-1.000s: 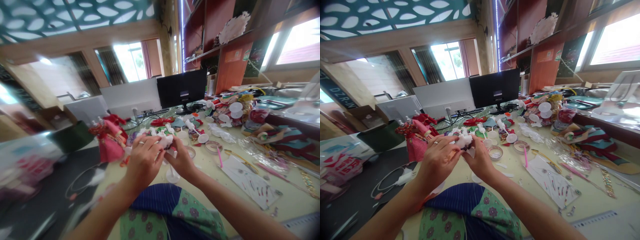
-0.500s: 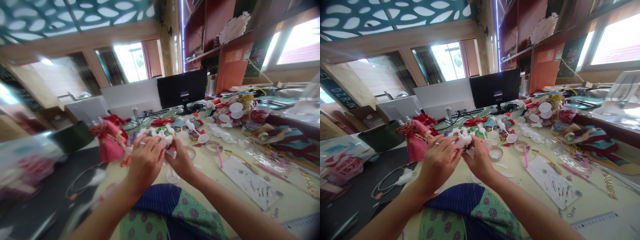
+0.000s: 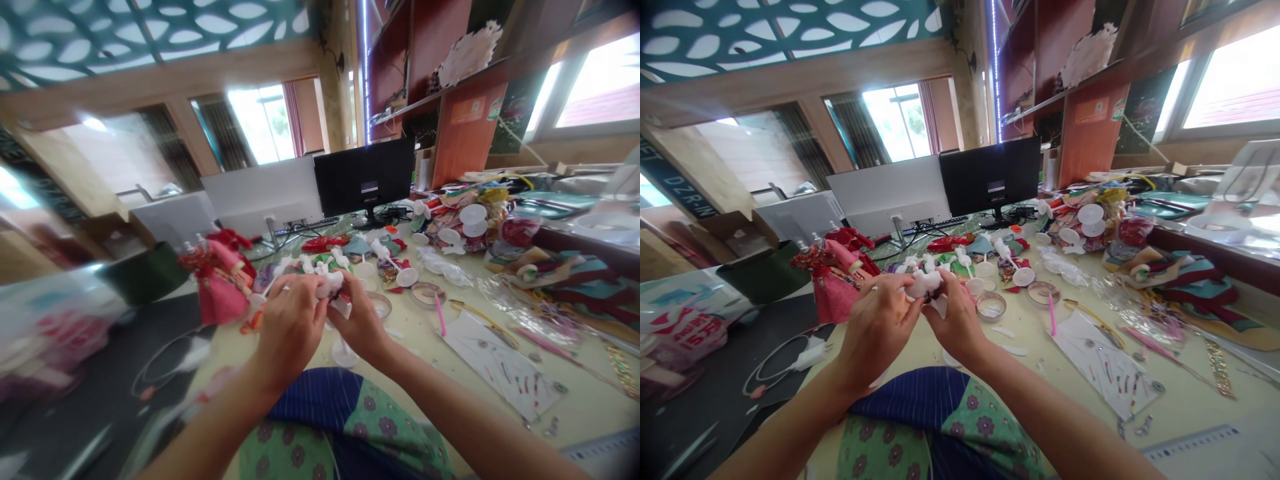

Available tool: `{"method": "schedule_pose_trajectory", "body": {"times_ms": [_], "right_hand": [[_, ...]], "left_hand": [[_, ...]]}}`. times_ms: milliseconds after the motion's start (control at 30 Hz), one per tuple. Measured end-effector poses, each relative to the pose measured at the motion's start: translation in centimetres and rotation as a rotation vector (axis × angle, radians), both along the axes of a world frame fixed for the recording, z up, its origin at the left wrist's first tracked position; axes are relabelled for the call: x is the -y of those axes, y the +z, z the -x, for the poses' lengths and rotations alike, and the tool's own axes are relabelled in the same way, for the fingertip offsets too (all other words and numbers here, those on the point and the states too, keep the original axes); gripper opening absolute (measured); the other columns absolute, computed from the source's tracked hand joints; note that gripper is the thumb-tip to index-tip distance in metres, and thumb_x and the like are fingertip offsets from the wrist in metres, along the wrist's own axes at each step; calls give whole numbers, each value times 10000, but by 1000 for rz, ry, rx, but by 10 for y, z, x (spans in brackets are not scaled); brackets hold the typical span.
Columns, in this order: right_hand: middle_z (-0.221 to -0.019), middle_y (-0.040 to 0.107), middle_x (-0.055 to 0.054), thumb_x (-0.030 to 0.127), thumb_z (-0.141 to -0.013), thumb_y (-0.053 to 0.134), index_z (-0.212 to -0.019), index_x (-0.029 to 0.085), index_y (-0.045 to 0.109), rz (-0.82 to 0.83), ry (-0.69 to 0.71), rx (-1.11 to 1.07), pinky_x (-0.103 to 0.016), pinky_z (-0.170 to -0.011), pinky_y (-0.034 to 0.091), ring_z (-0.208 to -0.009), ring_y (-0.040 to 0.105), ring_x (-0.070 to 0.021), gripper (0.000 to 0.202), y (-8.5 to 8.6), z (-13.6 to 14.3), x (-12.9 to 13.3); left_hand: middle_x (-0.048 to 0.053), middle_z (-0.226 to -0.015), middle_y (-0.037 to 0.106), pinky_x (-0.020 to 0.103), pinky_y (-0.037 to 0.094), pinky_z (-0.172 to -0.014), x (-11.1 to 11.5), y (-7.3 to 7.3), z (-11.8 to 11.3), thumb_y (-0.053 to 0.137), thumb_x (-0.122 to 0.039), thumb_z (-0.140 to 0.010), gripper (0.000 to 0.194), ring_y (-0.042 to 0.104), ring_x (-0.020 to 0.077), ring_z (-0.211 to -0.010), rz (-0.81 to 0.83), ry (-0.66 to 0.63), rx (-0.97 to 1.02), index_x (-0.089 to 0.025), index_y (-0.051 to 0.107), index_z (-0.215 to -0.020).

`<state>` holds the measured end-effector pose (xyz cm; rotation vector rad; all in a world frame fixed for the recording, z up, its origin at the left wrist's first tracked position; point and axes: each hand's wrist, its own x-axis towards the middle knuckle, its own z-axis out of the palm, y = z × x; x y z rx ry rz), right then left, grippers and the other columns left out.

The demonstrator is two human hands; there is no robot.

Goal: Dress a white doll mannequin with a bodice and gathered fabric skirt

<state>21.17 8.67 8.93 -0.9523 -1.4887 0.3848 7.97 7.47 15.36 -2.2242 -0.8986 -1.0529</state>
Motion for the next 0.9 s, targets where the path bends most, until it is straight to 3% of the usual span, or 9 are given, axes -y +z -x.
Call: {"method": "schedule_pose_trajectory", "body": {"times_ms": [167,333,533,733,900], "right_hand": [[-1131,585,-100,159,-754,602,-1264,220,370,-3,39,-18,-386,-858,481,-1018,582,-230,564,-1,0,0],[-1132,575,-94,158,-746,620,-1270,223,362,22,51,-32,-398,-873,470,-1020,574,-231,588,-3,1,-3],[-1150,559,-103,193,-762,615,-1274,211,351,10,118,-5,-394,-894,455,-1027,562,-229,576,2,-5,0],[-998,613,-63,327,-842,558,-1100,201,496,26,174,-22,-332,-792,479,-898,595,-195,294,10,-12,0],[-910,633,-40,285,-841,555,-1026,199,532,-7,145,-91,-300,-725,483,-809,604,-172,206,4,-5,-8]], "left_hand": [[58,-1005,613,364,488,-815,-1,-1,-1,572,-122,-779,485,600,214,-931,213,-23,178,-230,383,-1213],[21,-914,605,310,505,-759,-5,6,-3,603,-100,-726,558,611,177,-867,475,-78,352,-234,392,-1226],[25,-920,587,333,491,-792,-5,4,-2,582,-94,-725,560,599,178,-875,392,-87,328,-231,388,-1233],[30,-925,587,315,508,-758,-5,2,0,582,-89,-726,571,601,180,-878,412,-103,331,-236,388,-1242],[44,-951,592,262,530,-689,-6,2,1,590,-106,-739,581,601,175,-900,495,-137,400,-242,387,-1266]]}}
